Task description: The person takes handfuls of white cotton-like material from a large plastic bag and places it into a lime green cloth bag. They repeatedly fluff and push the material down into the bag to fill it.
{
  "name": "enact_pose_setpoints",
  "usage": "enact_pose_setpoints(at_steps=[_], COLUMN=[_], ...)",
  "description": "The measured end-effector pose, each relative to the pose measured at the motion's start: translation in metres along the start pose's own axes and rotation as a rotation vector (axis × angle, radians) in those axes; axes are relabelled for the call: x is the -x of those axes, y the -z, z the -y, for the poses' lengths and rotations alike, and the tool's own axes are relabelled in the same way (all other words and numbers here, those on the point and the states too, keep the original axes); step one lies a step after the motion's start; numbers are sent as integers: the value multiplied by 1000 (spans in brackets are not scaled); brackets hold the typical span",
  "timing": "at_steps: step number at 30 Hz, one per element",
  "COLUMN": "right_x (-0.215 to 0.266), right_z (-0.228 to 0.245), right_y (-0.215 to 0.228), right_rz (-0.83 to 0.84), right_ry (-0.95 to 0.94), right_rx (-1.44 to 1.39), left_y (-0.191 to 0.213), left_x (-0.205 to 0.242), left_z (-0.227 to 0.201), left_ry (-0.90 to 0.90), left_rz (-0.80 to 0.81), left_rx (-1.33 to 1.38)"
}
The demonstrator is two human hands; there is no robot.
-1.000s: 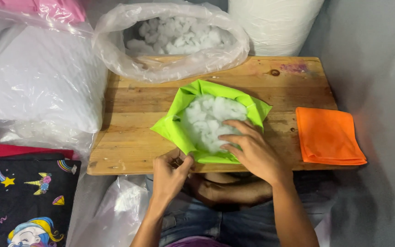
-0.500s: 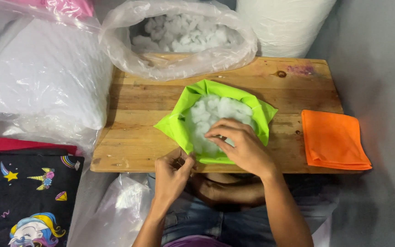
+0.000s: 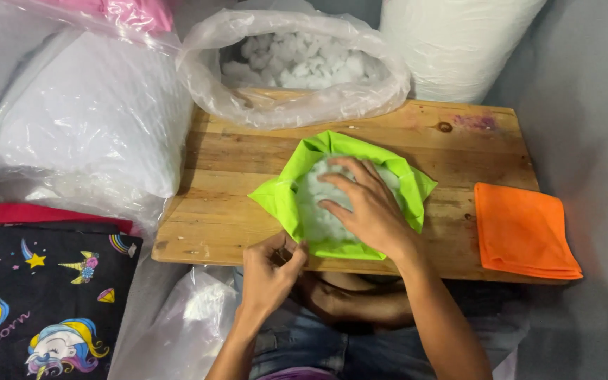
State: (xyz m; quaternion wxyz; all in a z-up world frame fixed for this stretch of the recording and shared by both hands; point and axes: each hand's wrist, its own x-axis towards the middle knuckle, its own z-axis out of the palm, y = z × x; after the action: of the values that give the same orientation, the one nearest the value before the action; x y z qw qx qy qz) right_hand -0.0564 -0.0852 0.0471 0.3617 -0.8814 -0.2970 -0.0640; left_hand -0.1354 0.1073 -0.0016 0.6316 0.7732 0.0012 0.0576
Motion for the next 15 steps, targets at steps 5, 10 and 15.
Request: enact_pose_setpoints(at_steps=[5, 10, 15], right_x=[-6, -13, -11], right_z=[-7, -25, -45], right_y=[-17, -36, -80], right_rz=[215, -28, -289], right_ry=[-127, -142, 19], right_rx=[264, 121, -29], left_y=[14, 11, 3], left_x=[-35, -63, -67], left_z=[-40, -17, -15], left_ry=[200, -63, -124], left_rz=[-84, -81, -201], left_rx=[-331, -345, -343])
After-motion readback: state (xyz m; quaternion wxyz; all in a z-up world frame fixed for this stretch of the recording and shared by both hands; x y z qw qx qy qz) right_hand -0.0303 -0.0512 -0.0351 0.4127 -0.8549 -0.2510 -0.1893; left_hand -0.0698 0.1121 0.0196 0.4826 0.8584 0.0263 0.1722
